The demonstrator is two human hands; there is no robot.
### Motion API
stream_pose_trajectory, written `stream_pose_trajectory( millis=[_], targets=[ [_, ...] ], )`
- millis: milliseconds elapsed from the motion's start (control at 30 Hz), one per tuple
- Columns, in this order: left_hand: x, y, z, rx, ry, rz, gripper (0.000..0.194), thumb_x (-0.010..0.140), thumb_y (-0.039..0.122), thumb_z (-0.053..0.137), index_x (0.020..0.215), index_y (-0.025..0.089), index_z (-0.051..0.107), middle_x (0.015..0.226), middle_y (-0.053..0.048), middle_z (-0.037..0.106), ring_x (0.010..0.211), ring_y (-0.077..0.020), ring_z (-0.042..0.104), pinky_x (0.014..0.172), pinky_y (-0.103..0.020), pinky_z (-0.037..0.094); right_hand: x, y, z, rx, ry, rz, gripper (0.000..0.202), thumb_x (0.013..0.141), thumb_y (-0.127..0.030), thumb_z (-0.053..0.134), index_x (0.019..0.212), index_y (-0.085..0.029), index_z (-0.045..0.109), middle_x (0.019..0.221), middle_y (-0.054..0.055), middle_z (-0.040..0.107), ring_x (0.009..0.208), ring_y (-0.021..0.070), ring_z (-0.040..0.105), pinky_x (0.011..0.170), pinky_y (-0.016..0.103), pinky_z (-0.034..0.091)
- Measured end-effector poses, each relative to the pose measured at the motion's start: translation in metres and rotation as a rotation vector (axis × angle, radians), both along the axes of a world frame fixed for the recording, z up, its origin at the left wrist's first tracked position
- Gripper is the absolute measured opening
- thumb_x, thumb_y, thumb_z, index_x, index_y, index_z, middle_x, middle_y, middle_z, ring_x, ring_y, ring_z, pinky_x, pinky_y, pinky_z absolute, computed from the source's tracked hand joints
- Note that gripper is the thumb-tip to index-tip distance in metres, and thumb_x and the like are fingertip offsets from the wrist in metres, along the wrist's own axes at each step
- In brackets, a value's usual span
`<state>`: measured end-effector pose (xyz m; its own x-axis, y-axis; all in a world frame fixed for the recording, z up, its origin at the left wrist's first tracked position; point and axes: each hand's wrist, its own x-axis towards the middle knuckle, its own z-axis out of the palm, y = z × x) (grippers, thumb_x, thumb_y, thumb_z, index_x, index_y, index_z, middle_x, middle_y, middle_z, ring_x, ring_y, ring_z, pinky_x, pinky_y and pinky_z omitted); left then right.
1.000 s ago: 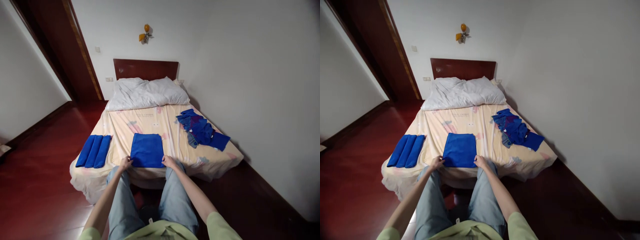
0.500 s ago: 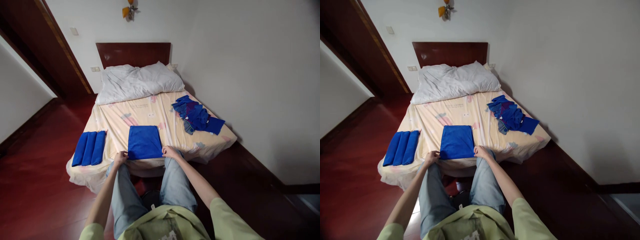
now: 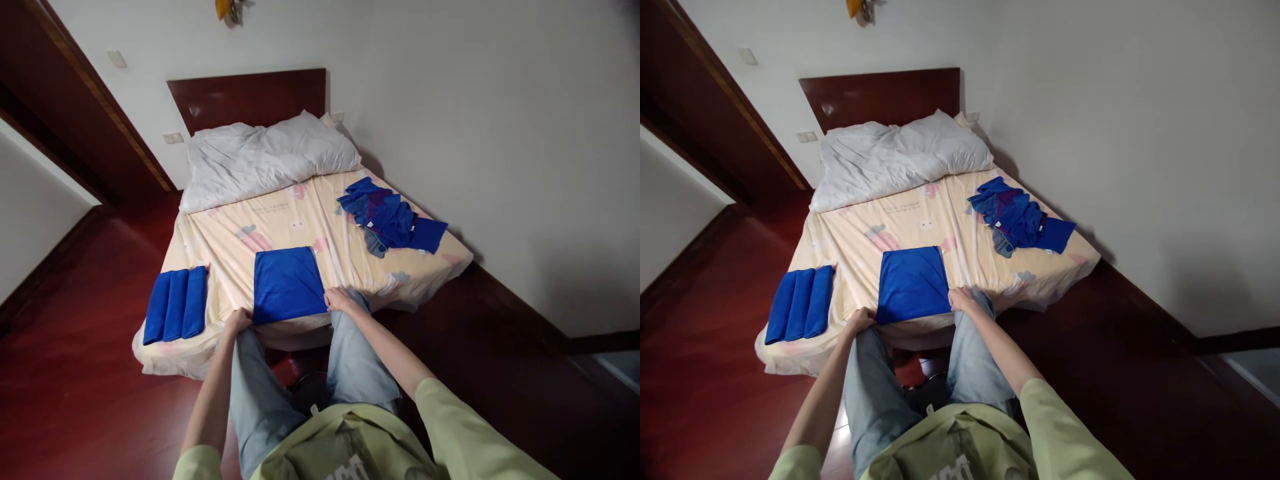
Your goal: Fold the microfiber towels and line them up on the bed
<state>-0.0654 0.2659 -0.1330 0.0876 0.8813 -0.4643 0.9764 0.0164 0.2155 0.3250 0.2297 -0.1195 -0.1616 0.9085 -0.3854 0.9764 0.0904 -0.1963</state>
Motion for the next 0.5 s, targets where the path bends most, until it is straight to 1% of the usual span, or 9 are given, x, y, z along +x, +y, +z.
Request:
stream_pose_trajectory(
  millis=[67, 100, 167, 233, 267, 300, 367, 433, 500],
  targets=[
    [0.001, 0.001, -0.004, 0.008, 0.040, -0.001, 0.026, 0.077, 0.014, 0.068, 0.096, 0.023, 0.081, 0.107, -0.007, 0.080, 0.114, -0.0270, 0.072, 0.089, -0.027, 0.054, 0.000, 0.003, -0.002, -0.015, 0.004, -0.014, 0.016, 0.072, -0.021, 0.089, 0.073, -0.025, 0.074, 0.092, 0.003, 0.079, 0.106, 0.0226, 0.072, 0.112, 0.035, 0.040],
    [0.002, 0.002, -0.006, 0.014, 0.053, -0.003, 0.027, 0.077, 0.014, 0.068, 0.099, 0.023, 0.081, 0.111, -0.008, 0.079, 0.116, -0.0281, 0.071, 0.090, -0.029, 0.054, 0.001, 0.005, -0.003, -0.024, 0.020, -0.023, 0.017, 0.071, -0.022, 0.090, 0.072, -0.025, 0.074, 0.091, 0.002, 0.079, 0.105, 0.0225, 0.073, 0.110, 0.034, 0.042],
    [0.003, 0.002, -0.007, 0.020, 0.063, -0.017, 0.025, 0.078, 0.018, 0.069, 0.100, 0.021, 0.080, 0.112, -0.010, 0.079, 0.116, -0.0291, 0.070, 0.090, -0.030, 0.053, 0.004, 0.011, -0.006, -0.043, 0.077, -0.047, 0.014, 0.074, -0.028, 0.090, 0.075, -0.026, 0.076, 0.092, 0.001, 0.080, 0.102, 0.0216, 0.073, 0.100, 0.030, 0.047],
    [0.002, 0.003, -0.007, 0.015, 0.044, -0.048, 0.018, 0.081, 0.025, 0.071, 0.096, 0.021, 0.079, 0.107, -0.008, 0.079, 0.111, -0.0270, 0.071, 0.088, -0.028, 0.052, 0.008, 0.018, -0.010, -0.054, 0.151, -0.095, 0.011, 0.082, -0.036, 0.085, 0.083, -0.027, 0.078, 0.095, 0.000, 0.080, 0.098, 0.0196, 0.074, 0.086, 0.026, 0.050],
    [0.002, 0.003, -0.006, 0.011, 0.028, -0.066, 0.016, 0.084, 0.029, 0.070, 0.094, 0.021, 0.079, 0.103, -0.007, 0.078, 0.107, -0.0253, 0.072, 0.086, -0.027, 0.051, 0.010, 0.022, -0.013, -0.056, 0.178, -0.120, 0.012, 0.085, -0.037, 0.083, 0.089, -0.027, 0.079, 0.097, 0.000, 0.081, 0.097, 0.0186, 0.075, 0.080, 0.024, 0.050],
    [0.002, 0.002, -0.004, 0.007, 0.012, -0.079, 0.016, 0.087, 0.034, 0.069, 0.092, 0.021, 0.078, 0.098, -0.006, 0.078, 0.103, -0.0237, 0.072, 0.084, -0.026, 0.051, 0.011, 0.025, -0.016, -0.056, 0.195, -0.141, 0.013, 0.086, -0.037, 0.081, 0.094, -0.026, 0.079, 0.098, 0.000, 0.081, 0.096, 0.0179, 0.075, 0.076, 0.023, 0.050],
    [0.001, 0.002, -0.001, 0.005, -0.007, -0.091, 0.021, 0.091, 0.039, 0.066, 0.090, 0.021, 0.077, 0.093, -0.004, 0.077, 0.098, -0.0216, 0.072, 0.081, -0.024, 0.050, 0.013, 0.030, -0.022, -0.053, 0.208, -0.171, 0.015, 0.084, -0.032, 0.083, 0.097, -0.025, 0.079, 0.101, 0.001, 0.081, 0.098, 0.0182, 0.075, 0.074, 0.022, 0.049],
    [0.002, 0.000, 0.001, 0.005, 0.002, -0.082, 0.021, 0.092, 0.038, 0.066, 0.090, 0.020, 0.076, 0.092, -0.004, 0.077, 0.097, -0.0213, 0.072, 0.081, -0.024, 0.049, 0.013, 0.031, -0.028, -0.044, 0.200, -0.180, 0.017, 0.080, -0.027, 0.086, 0.095, -0.025, 0.078, 0.102, 0.002, 0.080, 0.099, 0.0200, 0.075, 0.074, 0.023, 0.050],
    [0.003, 0.000, 0.002, 0.005, 0.033, -0.061, 0.018, 0.091, 0.036, 0.067, 0.091, 0.019, 0.076, 0.096, -0.006, 0.077, 0.101, -0.0227, 0.072, 0.083, -0.025, 0.050, 0.014, 0.030, -0.033, -0.029, 0.200, -0.187, 0.018, 0.075, -0.024, 0.088, 0.090, -0.024, 0.078, 0.100, 0.002, 0.080, 0.099, 0.0216, 0.075, 0.076, 0.023, 0.050]
  ],
)
